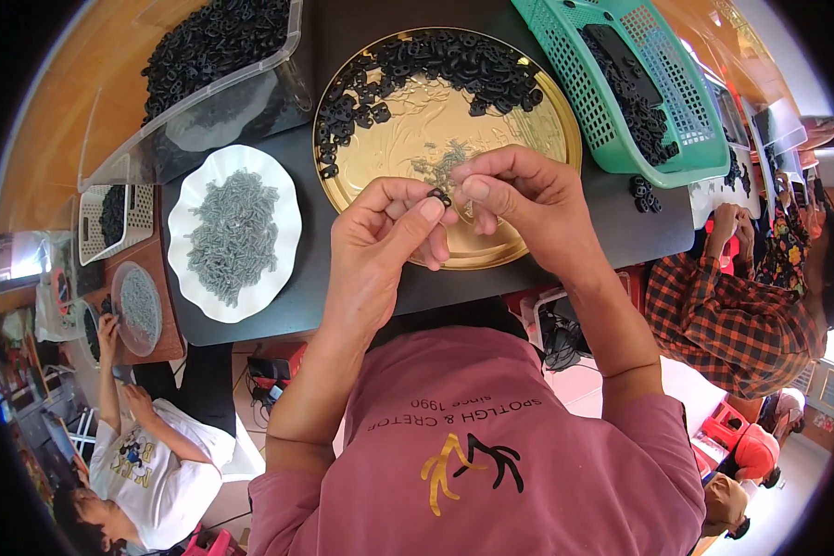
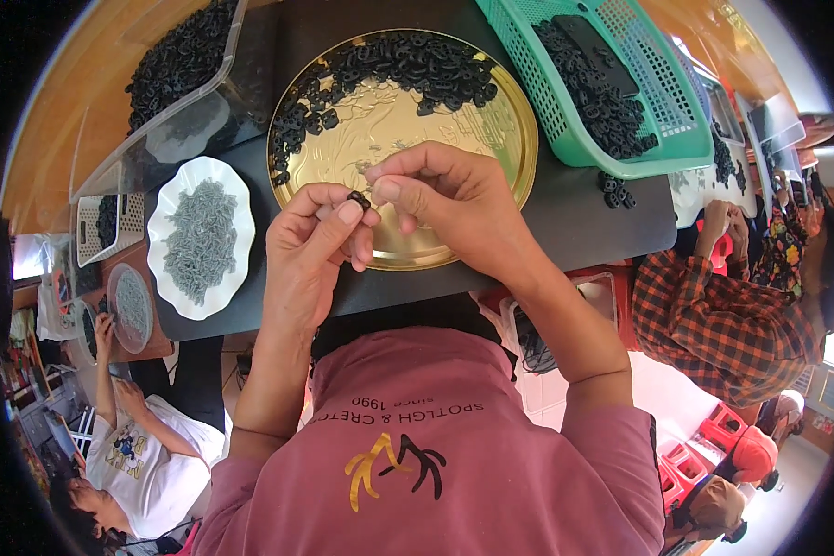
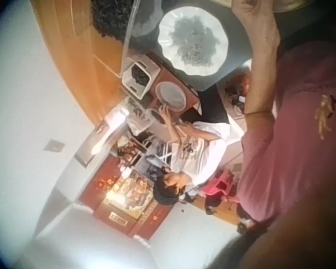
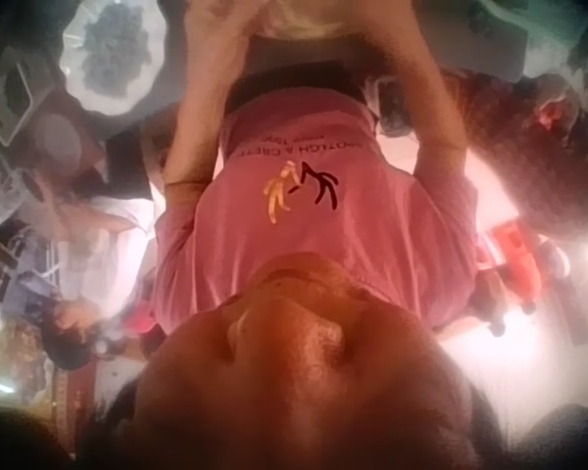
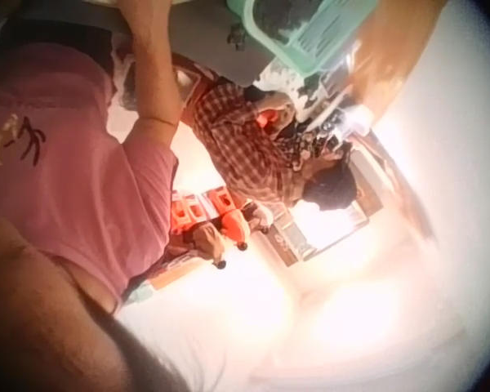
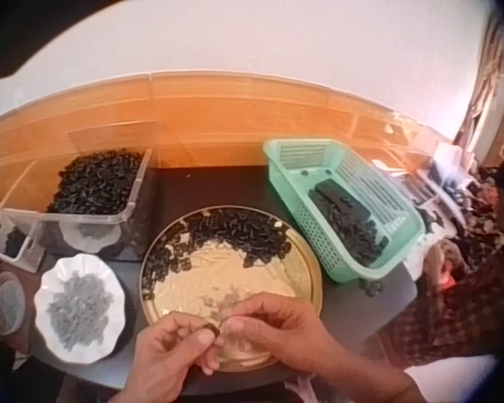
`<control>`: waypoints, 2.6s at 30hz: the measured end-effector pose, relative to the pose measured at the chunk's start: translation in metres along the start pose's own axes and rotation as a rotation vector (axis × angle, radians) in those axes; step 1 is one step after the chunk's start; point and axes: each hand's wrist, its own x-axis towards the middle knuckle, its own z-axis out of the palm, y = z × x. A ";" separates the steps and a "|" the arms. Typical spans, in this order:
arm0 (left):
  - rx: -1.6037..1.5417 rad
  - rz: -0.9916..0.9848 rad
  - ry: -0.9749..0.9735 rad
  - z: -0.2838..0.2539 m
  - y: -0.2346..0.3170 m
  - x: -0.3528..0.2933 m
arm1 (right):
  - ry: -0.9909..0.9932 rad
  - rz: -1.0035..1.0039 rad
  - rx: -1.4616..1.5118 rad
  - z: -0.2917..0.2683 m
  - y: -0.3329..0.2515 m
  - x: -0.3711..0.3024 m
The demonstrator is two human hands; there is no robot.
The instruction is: The person assembles small components by picking up black plastic pieces and metal pins from a tray and inserting the pins into the plastic pieces by hand.
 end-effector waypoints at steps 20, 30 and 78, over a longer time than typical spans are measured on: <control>0.041 0.052 -0.028 0.009 -0.002 0.001 | 0.073 -0.068 -0.039 0.006 0.011 -0.006; 0.045 0.041 -0.021 0.010 -0.002 0.000 | 0.091 -0.185 -0.195 0.009 0.011 -0.007; 0.229 0.100 -0.004 0.013 -0.014 0.010 | 0.079 -0.495 -0.732 -0.005 0.015 0.001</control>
